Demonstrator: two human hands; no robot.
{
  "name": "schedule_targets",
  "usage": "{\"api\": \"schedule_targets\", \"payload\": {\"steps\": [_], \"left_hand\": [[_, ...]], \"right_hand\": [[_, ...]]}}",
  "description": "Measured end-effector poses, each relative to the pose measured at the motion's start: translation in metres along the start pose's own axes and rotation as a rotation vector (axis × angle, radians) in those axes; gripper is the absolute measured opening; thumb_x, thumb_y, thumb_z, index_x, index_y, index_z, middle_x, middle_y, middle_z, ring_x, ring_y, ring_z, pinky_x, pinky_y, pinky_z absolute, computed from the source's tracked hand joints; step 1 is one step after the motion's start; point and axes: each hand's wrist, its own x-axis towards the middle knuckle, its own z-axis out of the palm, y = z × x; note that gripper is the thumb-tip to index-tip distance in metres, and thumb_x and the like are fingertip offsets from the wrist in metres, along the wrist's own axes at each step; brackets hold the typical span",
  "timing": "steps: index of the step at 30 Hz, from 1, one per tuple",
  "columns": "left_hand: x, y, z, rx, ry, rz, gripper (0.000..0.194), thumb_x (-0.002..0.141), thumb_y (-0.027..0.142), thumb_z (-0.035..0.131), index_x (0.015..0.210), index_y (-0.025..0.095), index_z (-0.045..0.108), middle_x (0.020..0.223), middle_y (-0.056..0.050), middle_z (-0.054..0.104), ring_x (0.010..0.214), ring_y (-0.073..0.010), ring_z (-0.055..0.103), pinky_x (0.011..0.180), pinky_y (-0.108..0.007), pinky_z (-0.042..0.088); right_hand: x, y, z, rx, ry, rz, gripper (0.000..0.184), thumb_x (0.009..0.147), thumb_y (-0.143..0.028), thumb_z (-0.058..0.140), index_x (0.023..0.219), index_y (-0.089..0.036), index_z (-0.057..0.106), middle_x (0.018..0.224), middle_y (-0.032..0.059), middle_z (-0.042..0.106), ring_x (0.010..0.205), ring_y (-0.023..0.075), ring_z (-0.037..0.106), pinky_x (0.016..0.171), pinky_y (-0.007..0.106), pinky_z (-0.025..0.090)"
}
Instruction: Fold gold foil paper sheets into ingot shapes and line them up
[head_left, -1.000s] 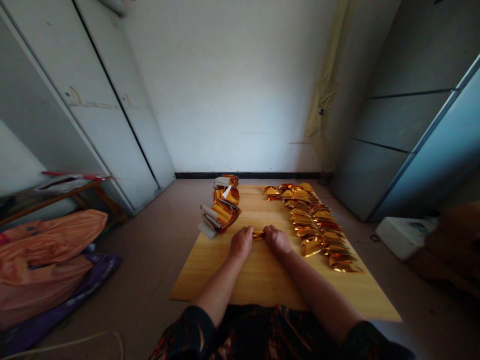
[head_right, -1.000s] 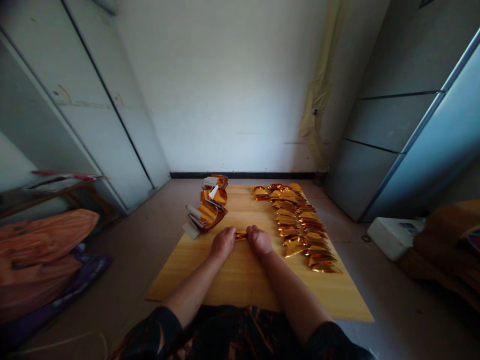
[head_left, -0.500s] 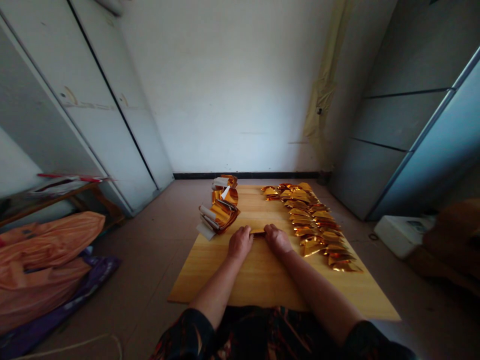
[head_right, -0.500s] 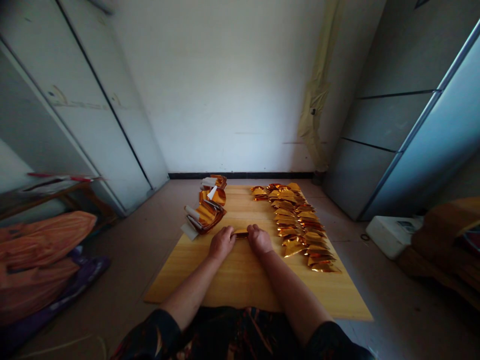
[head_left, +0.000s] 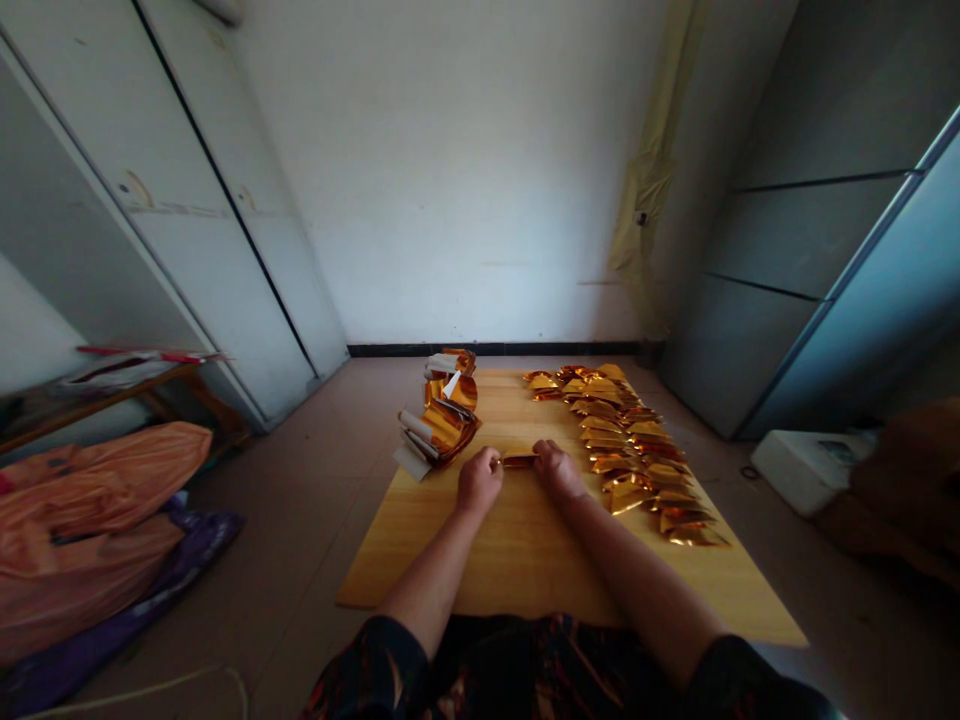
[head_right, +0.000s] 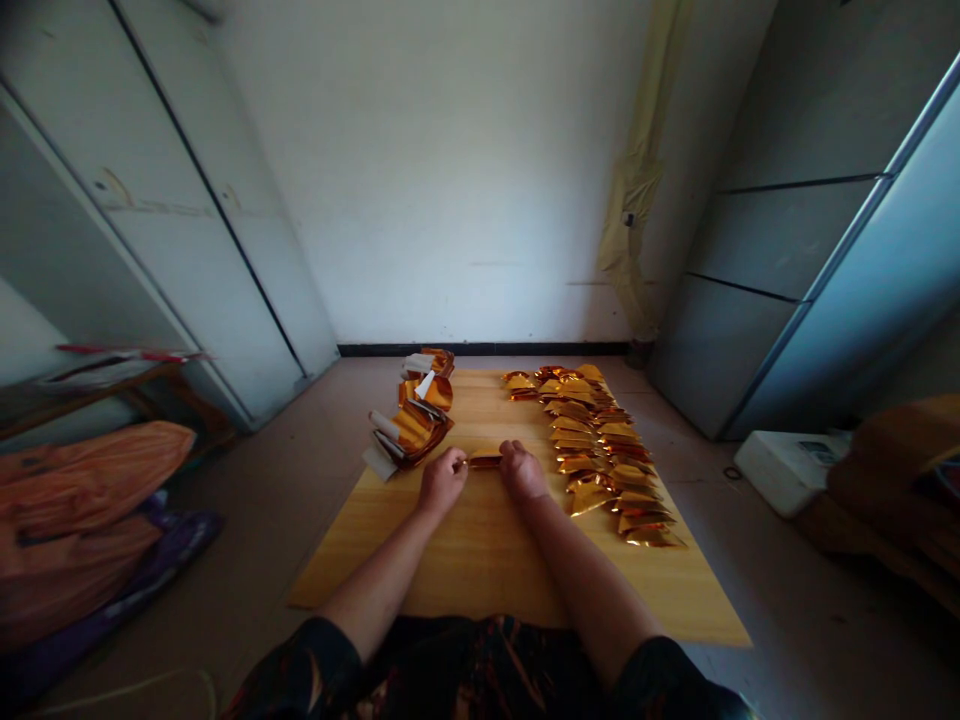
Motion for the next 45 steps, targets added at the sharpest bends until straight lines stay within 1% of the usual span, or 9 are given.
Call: {"api": "schedule_targets", "payload": {"steps": [5, 13, 18, 22, 25, 29, 33, 38, 45], "left_hand": [[0.001, 0.003, -0.001, -0.040, -0.004, -0.028, 0.024, 0.074, 0.009, 0.055, 0.094, 0.020, 0.065, 0.087, -0.003, 0.071, 0.081, -0.0141, 0.064, 0.075, -0.023, 0.046], [0.001, 0.005, -0.001, -0.036, -0.015, -0.015, 0.026, 0.076, 0.007, 0.055, 0.097, 0.019, 0.066, 0.098, -0.005, 0.071, 0.090, -0.0156, 0.064, 0.084, -0.026, 0.046], [0.003, 0.003, 0.000, -0.062, -0.005, -0.036, 0.021, 0.077, 0.008, 0.056, 0.093, 0.018, 0.066, 0.092, -0.004, 0.072, 0.085, -0.0149, 0.064, 0.081, -0.025, 0.047], [0.003, 0.004, 0.000, -0.160, 0.030, -0.049, 0.020, 0.078, 0.010, 0.055, 0.093, 0.018, 0.065, 0.092, -0.004, 0.071, 0.085, -0.0149, 0.065, 0.081, -0.026, 0.048], [0.002, 0.007, -0.001, -0.237, 0.026, -0.051, 0.018, 0.079, 0.015, 0.055, 0.095, 0.018, 0.064, 0.089, -0.003, 0.071, 0.082, -0.0143, 0.065, 0.076, -0.024, 0.049], [0.000, 0.015, -0.001, -0.373, -0.018, -0.131, 0.026, 0.077, 0.021, 0.059, 0.103, 0.017, 0.060, 0.077, 0.000, 0.069, 0.060, -0.0106, 0.063, 0.056, -0.019, 0.048], [0.002, 0.023, -0.001, -0.443, -0.025, -0.247, 0.024, 0.073, 0.012, 0.057, 0.097, 0.017, 0.059, 0.070, 0.003, 0.065, 0.044, -0.0060, 0.055, 0.046, -0.016, 0.042], [0.003, 0.025, -0.002, -0.357, -0.010, -0.240, 0.025, 0.071, 0.007, 0.054, 0.093, 0.018, 0.059, 0.065, 0.005, 0.063, 0.047, -0.0069, 0.056, 0.048, -0.015, 0.042], [0.002, 0.021, 0.000, -0.331, -0.046, -0.204, 0.027, 0.072, 0.007, 0.053, 0.095, 0.020, 0.061, 0.078, 0.003, 0.067, 0.052, -0.0068, 0.057, 0.051, -0.016, 0.044]], "right_hand": [[0.003, 0.003, 0.006, 0.051, 0.024, 0.001, 0.021, 0.080, -0.009, 0.044, 0.090, -0.018, 0.060, 0.090, 0.0052, 0.063, 0.077, 0.0140, 0.056, 0.069, 0.021, 0.039], [0.000, 0.000, 0.001, 0.109, 0.031, -0.016, 0.020, 0.079, -0.010, 0.045, 0.088, -0.017, 0.062, 0.089, 0.0062, 0.064, 0.077, 0.0142, 0.055, 0.070, 0.021, 0.040], [0.002, 0.000, 0.003, 0.214, 0.064, -0.032, 0.020, 0.076, -0.008, 0.044, 0.079, -0.017, 0.062, 0.080, 0.0048, 0.065, 0.074, 0.0147, 0.056, 0.071, 0.023, 0.042], [0.001, -0.005, 0.002, 0.295, 0.077, -0.026, 0.020, 0.075, -0.009, 0.045, 0.076, -0.018, 0.062, 0.078, 0.0048, 0.066, 0.074, 0.0147, 0.058, 0.072, 0.023, 0.043], [0.000, -0.012, -0.001, 0.359, 0.061, 0.033, 0.018, 0.074, -0.012, 0.047, 0.075, -0.017, 0.063, 0.075, 0.0039, 0.067, 0.070, 0.0144, 0.058, 0.068, 0.023, 0.043], [-0.001, -0.018, -0.005, 0.421, 0.064, 0.090, 0.015, 0.073, -0.015, 0.050, 0.074, -0.017, 0.065, 0.072, 0.0026, 0.067, 0.066, 0.0140, 0.058, 0.063, 0.022, 0.042], [-0.001, -0.020, -0.007, 0.406, 0.049, 0.094, 0.013, 0.075, -0.017, 0.052, 0.072, -0.017, 0.064, 0.069, 0.0022, 0.067, 0.062, 0.0131, 0.057, 0.060, 0.021, 0.039], [-0.002, -0.021, -0.006, 0.361, 0.017, 0.098, 0.016, 0.080, -0.019, 0.049, 0.072, -0.018, 0.063, 0.070, 0.0033, 0.067, 0.063, 0.0131, 0.056, 0.059, 0.021, 0.038], [-0.004, -0.020, -0.006, 0.386, -0.002, 0.155, 0.017, 0.081, -0.019, 0.047, 0.073, -0.018, 0.062, 0.071, 0.0031, 0.066, 0.066, 0.0136, 0.056, 0.060, 0.021, 0.038]]}}
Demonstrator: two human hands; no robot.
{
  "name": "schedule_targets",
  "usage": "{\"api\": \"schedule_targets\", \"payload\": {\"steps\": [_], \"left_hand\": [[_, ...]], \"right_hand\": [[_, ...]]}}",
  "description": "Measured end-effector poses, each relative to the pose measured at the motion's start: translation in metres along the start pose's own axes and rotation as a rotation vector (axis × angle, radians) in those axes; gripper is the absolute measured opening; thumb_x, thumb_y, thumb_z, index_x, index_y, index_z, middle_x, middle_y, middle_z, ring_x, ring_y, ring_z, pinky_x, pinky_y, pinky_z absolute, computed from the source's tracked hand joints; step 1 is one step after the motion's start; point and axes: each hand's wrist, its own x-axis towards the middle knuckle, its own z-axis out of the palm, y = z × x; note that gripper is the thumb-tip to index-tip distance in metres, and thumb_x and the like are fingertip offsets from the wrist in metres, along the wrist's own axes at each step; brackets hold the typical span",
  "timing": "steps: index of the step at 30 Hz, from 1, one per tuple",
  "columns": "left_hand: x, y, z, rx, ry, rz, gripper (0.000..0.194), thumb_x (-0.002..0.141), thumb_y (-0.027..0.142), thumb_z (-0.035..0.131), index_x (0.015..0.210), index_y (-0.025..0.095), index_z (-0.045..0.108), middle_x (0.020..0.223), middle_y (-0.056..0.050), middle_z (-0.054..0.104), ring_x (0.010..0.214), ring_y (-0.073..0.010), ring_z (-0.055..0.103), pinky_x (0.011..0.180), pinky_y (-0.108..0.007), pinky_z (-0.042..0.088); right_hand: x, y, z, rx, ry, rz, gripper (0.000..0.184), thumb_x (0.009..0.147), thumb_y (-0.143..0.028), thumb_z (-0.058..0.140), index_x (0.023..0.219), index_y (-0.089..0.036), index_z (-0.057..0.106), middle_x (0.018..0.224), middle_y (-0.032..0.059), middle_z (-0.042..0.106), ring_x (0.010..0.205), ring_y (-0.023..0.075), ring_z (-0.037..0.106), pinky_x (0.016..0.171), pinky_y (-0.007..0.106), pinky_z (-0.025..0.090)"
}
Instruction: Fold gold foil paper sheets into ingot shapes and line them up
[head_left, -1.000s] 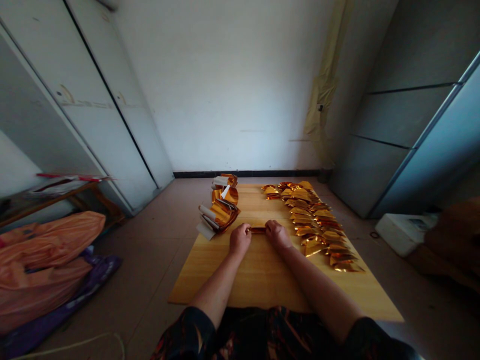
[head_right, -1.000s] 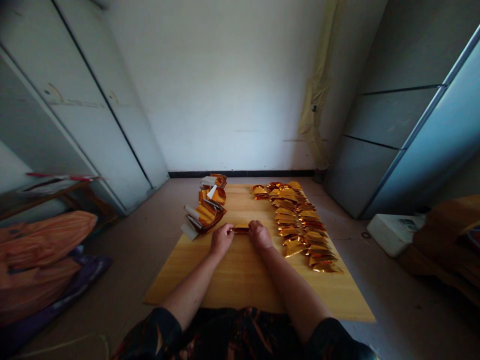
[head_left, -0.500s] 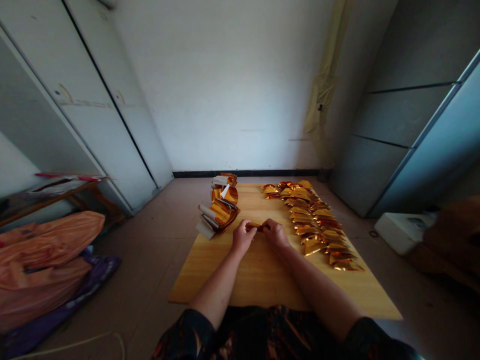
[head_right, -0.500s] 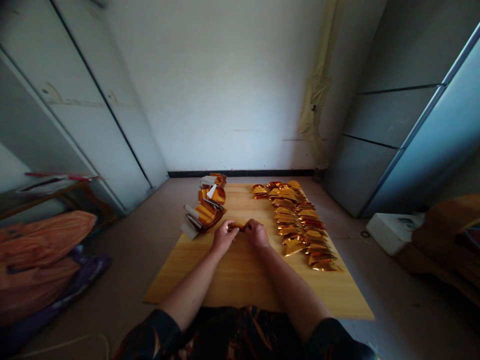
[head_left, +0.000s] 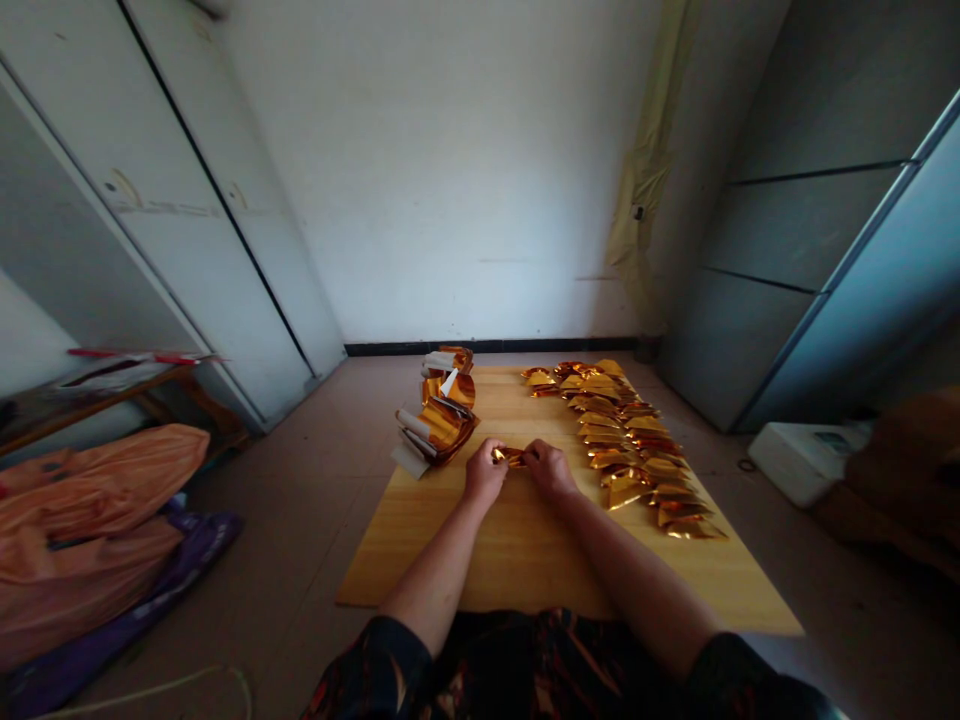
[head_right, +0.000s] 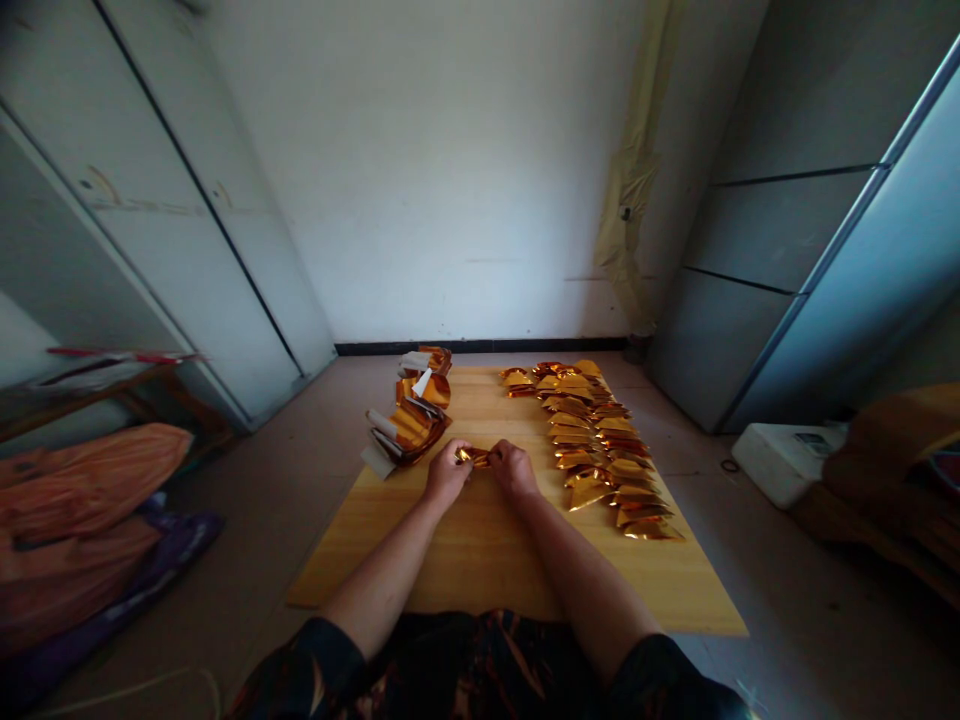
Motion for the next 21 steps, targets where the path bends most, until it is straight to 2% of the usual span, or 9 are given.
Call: {"api": "schedule_targets", "payload": {"steps": [6, 13, 17, 21], "left_hand": [[0.001, -0.004, 0.001, -0.061, -0.022, 0.002, 0.027, 0.073, 0.007, 0.053, 0.096, 0.020, 0.060, 0.074, 0.004, 0.065, 0.049, -0.0058, 0.054, 0.047, -0.015, 0.042], [0.006, -0.012, -0.002, -0.042, -0.011, 0.029, 0.028, 0.076, 0.015, 0.056, 0.103, 0.019, 0.060, 0.075, 0.003, 0.065, 0.050, -0.0058, 0.055, 0.052, -0.016, 0.045], [0.010, -0.015, -0.010, 0.072, 0.042, 0.079, 0.032, 0.076, 0.021, 0.060, 0.108, 0.017, 0.062, 0.070, 0.003, 0.063, 0.060, -0.0101, 0.059, 0.061, -0.020, 0.046], [0.011, -0.013, -0.015, 0.179, 0.065, 0.085, 0.029, 0.075, 0.020, 0.060, 0.103, 0.017, 0.065, 0.078, -0.001, 0.068, 0.074, -0.0139, 0.062, 0.072, -0.023, 0.047]], "right_hand": [[0.001, 0.001, 0.001, 0.001, 0.015, -0.006, 0.016, 0.080, -0.019, 0.047, 0.072, -0.018, 0.061, 0.069, 0.0022, 0.065, 0.064, 0.0127, 0.054, 0.059, 0.020, 0.037], [0.006, 0.006, 0.000, -0.070, 0.032, -0.061, 0.016, 0.079, -0.017, 0.048, 0.075, -0.018, 0.063, 0.072, 0.0024, 0.067, 0.064, 0.0126, 0.055, 0.061, 0.020, 0.039], [0.007, 0.009, -0.002, -0.143, 0.049, -0.092, 0.017, 0.079, -0.015, 0.048, 0.077, -0.018, 0.064, 0.077, 0.0035, 0.068, 0.069, 0.0134, 0.057, 0.066, 0.021, 0.040], [0.007, 0.010, -0.002, -0.176, 0.052, -0.142, 0.016, 0.080, -0.014, 0.048, 0.079, -0.017, 0.064, 0.080, 0.0050, 0.068, 0.070, 0.0138, 0.058, 0.067, 0.022, 0.041]]}}
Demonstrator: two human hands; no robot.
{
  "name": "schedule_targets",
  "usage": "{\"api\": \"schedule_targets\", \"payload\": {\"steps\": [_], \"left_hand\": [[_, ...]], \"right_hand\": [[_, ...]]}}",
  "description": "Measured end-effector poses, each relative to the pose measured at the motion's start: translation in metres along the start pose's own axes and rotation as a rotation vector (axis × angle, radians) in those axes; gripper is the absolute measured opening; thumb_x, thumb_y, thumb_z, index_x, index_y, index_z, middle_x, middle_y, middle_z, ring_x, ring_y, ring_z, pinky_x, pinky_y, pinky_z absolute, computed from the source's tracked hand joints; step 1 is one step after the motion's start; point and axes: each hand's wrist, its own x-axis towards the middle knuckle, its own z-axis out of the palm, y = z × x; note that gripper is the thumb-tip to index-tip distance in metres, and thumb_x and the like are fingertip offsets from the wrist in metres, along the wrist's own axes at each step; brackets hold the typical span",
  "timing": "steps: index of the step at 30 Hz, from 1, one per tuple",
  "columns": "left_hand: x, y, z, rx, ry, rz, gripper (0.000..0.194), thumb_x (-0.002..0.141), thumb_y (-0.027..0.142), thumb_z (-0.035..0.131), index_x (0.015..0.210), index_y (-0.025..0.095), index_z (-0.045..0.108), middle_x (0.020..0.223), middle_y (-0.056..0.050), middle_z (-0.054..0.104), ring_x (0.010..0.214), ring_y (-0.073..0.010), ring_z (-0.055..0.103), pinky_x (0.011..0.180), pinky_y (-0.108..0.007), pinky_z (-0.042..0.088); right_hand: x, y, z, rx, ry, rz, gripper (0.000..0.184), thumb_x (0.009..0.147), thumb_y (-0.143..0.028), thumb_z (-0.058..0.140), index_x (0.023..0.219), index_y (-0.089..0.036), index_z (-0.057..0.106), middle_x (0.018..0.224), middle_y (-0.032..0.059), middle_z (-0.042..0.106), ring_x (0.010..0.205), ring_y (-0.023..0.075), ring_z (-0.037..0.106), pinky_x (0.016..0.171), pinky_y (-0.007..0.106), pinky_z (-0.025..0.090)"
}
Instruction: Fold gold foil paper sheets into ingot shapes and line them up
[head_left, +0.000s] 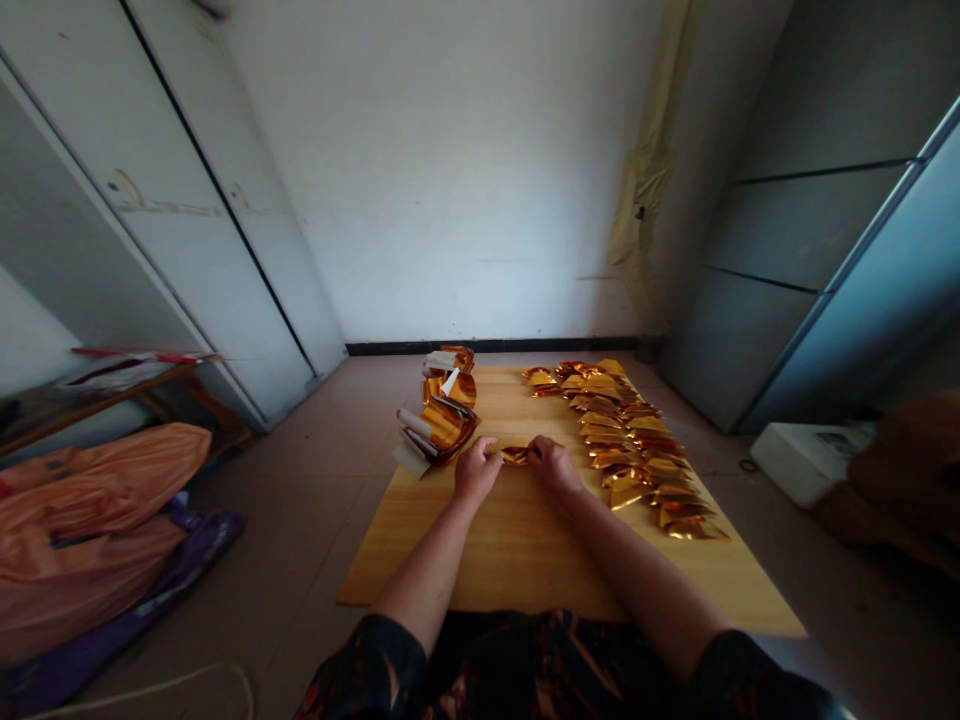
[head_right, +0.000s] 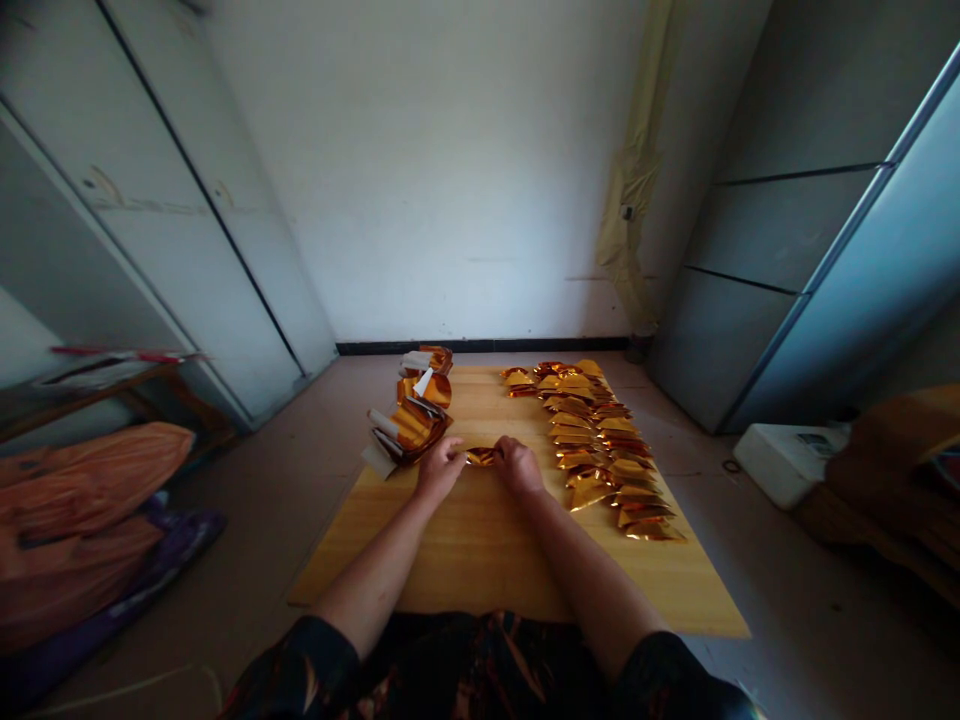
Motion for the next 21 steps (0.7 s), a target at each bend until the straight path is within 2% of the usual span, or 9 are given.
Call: {"api": "schedule_targets", "payload": {"steps": [5, 9, 13, 16, 21], "left_hand": [[-0.001, 0.005, 0.002, 0.070, -0.014, 0.032, 0.023, 0.076, 0.013, 0.058, 0.096, 0.019, 0.068, 0.092, -0.004, 0.072, 0.085, -0.0149, 0.065, 0.078, -0.025, 0.047], [-0.002, 0.006, 0.006, 0.072, 0.000, 0.061, 0.018, 0.077, 0.015, 0.058, 0.092, 0.019, 0.069, 0.089, -0.003, 0.073, 0.081, -0.0145, 0.065, 0.076, -0.024, 0.047], [-0.001, 0.005, 0.009, 0.036, -0.008, 0.072, 0.017, 0.078, 0.014, 0.057, 0.089, 0.018, 0.069, 0.087, -0.003, 0.073, 0.079, -0.0135, 0.065, 0.073, -0.022, 0.046], [-0.001, 0.004, 0.010, 0.019, -0.005, 0.082, 0.016, 0.077, 0.012, 0.057, 0.088, 0.017, 0.069, 0.084, -0.003, 0.072, 0.077, -0.0132, 0.065, 0.072, -0.022, 0.046], [-0.001, 0.002, 0.013, -0.006, 0.000, 0.094, 0.018, 0.076, 0.011, 0.057, 0.088, 0.018, 0.069, 0.084, -0.003, 0.072, 0.077, -0.0133, 0.065, 0.073, -0.022, 0.046]], "right_hand": [[0.002, 0.000, -0.002, -0.021, 0.007, -0.039, 0.015, 0.080, -0.012, 0.050, 0.082, -0.016, 0.064, 0.083, 0.0056, 0.068, 0.074, 0.0138, 0.059, 0.068, 0.021, 0.041], [0.001, 0.000, -0.004, -0.062, 0.011, -0.026, 0.014, 0.081, -0.018, 0.054, 0.088, -0.017, 0.066, 0.089, 0.0061, 0.069, 0.077, 0.0146, 0.060, 0.067, 0.021, 0.040], [-0.002, -0.004, -0.008, -0.124, -0.001, 0.048, 0.018, 0.082, -0.028, 0.058, 0.096, -0.020, 0.066, 0.094, 0.0056, 0.069, 0.077, 0.0154, 0.061, 0.063, 0.022, 0.038], [-0.003, -0.008, -0.012, -0.163, -0.041, 0.061, 0.016, 0.083, -0.031, 0.057, 0.092, -0.021, 0.067, 0.092, 0.0049, 0.069, 0.077, 0.0152, 0.061, 0.061, 0.022, 0.036], [-0.004, -0.011, -0.016, -0.178, -0.074, 0.062, 0.014, 0.084, -0.027, 0.055, 0.089, -0.020, 0.067, 0.092, 0.0053, 0.068, 0.077, 0.0145, 0.059, 0.062, 0.022, 0.035]]}}
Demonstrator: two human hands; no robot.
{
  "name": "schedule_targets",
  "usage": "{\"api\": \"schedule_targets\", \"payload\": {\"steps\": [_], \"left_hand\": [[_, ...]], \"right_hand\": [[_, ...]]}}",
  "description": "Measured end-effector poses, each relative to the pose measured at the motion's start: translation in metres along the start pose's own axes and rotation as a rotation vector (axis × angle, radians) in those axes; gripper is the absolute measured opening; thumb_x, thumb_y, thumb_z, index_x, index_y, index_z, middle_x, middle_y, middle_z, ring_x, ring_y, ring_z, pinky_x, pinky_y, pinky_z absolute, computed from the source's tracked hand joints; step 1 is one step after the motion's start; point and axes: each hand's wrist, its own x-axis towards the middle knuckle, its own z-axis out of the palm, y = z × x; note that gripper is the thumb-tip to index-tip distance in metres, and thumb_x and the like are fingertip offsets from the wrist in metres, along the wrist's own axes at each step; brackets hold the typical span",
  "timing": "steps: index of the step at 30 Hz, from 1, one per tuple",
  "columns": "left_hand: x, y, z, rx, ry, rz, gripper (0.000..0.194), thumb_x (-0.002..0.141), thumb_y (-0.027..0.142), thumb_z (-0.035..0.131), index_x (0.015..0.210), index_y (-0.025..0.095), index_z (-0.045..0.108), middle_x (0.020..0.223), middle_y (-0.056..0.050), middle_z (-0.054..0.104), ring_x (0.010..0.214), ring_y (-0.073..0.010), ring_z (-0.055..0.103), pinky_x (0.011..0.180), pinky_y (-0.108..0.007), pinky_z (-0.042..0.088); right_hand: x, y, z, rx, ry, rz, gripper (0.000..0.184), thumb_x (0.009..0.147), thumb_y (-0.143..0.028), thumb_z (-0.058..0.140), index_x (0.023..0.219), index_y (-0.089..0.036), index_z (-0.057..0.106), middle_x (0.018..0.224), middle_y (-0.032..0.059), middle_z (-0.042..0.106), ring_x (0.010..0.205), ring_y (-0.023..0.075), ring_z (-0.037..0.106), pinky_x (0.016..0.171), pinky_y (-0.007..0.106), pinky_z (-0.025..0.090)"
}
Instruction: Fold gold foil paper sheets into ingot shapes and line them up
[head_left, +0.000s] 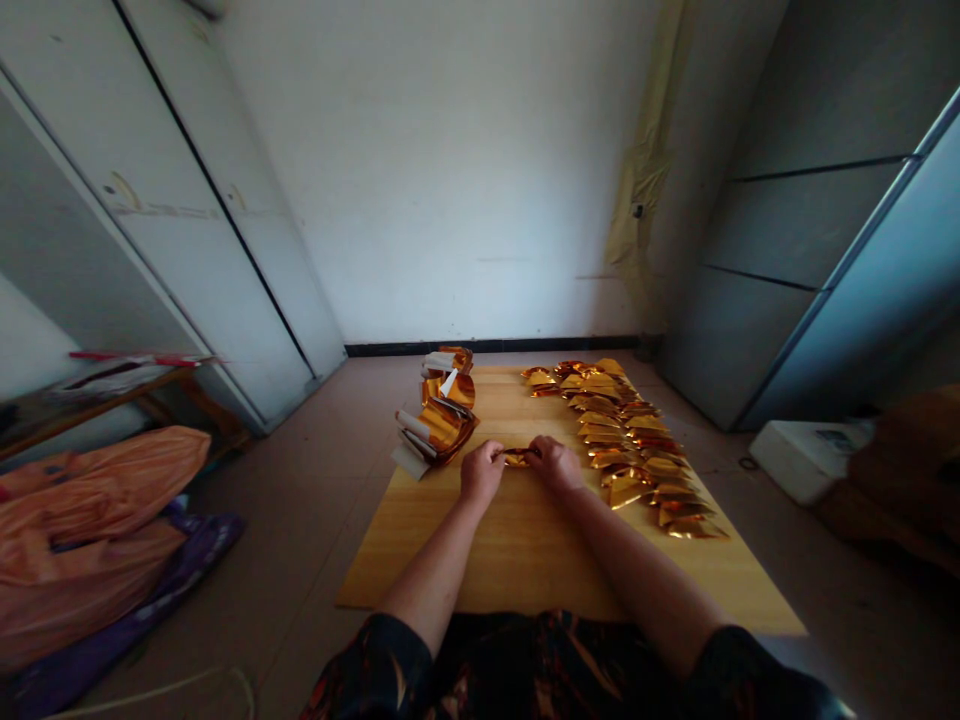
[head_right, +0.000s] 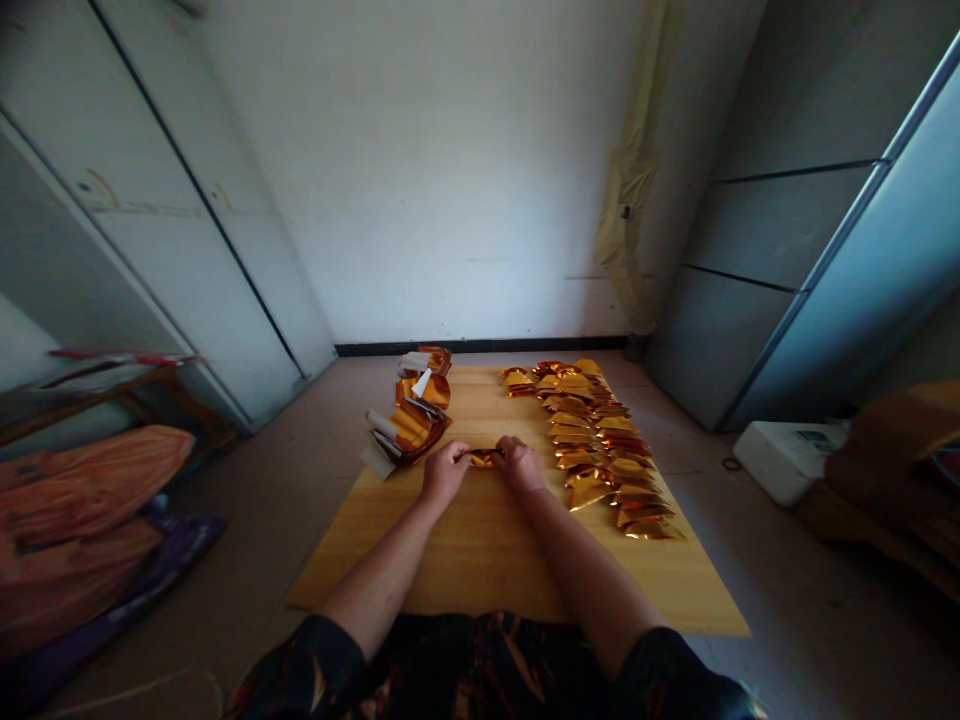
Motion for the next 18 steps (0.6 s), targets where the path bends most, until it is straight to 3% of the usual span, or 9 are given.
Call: {"api": "schedule_targets", "payload": {"steps": [12, 18], "left_hand": [[0.003, -0.004, 0.002, -0.072, 0.015, -0.068, 0.018, 0.074, 0.012, 0.058, 0.087, 0.018, 0.069, 0.082, -0.002, 0.072, 0.078, -0.0130, 0.065, 0.074, -0.022, 0.047], [0.011, -0.011, 0.005, -0.145, 0.102, -0.174, 0.018, 0.075, 0.021, 0.056, 0.088, 0.017, 0.068, 0.069, 0.001, 0.068, 0.064, -0.0119, 0.062, 0.061, -0.020, 0.046]], "right_hand": [[0.004, 0.015, 0.017, 0.141, 0.088, -0.027, 0.014, 0.079, -0.028, 0.059, 0.087, -0.019, 0.065, 0.082, 0.0049, 0.068, 0.071, 0.0149, 0.059, 0.062, 0.022, 0.038], [0.000, 0.024, 0.017, 0.273, 0.124, -0.014, 0.031, 0.074, -0.022, 0.057, 0.104, -0.016, 0.062, 0.081, 0.0046, 0.067, 0.070, 0.0157, 0.060, 0.065, 0.025, 0.044]]}}
